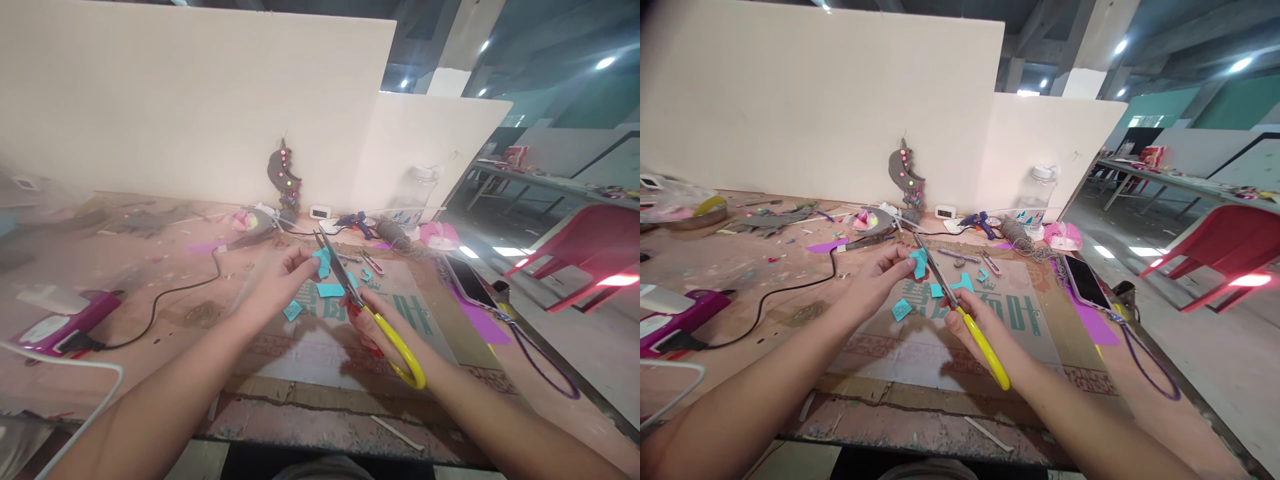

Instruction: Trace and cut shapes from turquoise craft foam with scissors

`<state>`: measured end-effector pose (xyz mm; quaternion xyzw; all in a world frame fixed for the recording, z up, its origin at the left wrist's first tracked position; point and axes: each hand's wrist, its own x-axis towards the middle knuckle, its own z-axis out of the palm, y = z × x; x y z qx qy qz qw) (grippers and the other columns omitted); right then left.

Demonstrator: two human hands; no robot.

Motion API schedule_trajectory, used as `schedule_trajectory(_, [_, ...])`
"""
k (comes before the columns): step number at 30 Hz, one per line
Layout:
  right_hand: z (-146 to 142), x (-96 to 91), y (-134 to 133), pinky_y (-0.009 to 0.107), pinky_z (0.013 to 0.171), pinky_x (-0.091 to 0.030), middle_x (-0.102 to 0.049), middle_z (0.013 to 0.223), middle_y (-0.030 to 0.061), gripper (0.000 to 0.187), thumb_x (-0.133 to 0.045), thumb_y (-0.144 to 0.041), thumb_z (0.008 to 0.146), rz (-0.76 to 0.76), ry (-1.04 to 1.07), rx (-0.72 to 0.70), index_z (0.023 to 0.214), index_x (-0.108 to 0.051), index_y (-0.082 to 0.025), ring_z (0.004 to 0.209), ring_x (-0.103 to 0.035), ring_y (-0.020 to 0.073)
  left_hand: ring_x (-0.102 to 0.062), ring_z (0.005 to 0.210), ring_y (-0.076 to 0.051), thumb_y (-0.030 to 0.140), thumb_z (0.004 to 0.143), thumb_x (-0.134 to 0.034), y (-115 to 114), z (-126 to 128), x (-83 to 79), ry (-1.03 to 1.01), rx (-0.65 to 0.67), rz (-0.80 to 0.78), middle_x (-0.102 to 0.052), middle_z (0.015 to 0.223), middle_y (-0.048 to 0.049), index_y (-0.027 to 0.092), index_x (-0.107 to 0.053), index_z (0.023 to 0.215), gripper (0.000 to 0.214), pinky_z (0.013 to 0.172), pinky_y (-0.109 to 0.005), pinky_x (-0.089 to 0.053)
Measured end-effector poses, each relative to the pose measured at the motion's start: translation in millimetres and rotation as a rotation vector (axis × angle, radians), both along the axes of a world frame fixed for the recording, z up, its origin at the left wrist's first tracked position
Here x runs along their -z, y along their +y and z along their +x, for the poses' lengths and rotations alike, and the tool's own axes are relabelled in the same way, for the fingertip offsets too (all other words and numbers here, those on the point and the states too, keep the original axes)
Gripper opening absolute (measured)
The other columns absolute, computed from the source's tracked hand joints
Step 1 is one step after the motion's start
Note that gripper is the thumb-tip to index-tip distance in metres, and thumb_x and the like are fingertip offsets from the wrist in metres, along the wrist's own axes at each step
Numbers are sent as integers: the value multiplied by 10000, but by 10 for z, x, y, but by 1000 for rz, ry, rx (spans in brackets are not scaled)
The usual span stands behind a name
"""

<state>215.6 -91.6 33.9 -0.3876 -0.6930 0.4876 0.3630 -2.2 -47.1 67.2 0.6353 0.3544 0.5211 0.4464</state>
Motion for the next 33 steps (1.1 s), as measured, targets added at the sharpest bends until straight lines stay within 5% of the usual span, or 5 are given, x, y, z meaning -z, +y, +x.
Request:
schedule_trajectory(14, [-6, -41, -16, 228, 459, -251, -365, 703, -68, 615, -526, -769, 863, -36, 25, -30, 1068, -533, -189, 510, -246, 74, -635, 719, -149, 346, 898, -634, 40, -28, 7, -24, -26, 17, -692, 752, -6, 178, -636, 792, 198, 717, -281, -485])
schedule_trajectory(21, [-18, -67, -28, 221, 446, -242, -368, 687, -69, 612, -532, -771, 858, -42, 26, -34, 1058, -541, -192, 505, -239, 71, -664, 782, -162, 461, 922, -628, 48, -40, 7, -80, 5, 1, -695, 794, -12, 183, -640, 808, 301, 771, -294, -528])
schedule_trajectory(33, [9, 63, 40, 225, 425, -232, -303, 611, -105, 620, -540, -770, 855, -31, 36, -21, 1087, -535, -196, 458, -216, 69, -678, 771, -184, 464, 880, -661, 29, -23, -1, 77, -19, -12, -737, 800, -37, 176, -671, 800, 299, 752, -310, -505])
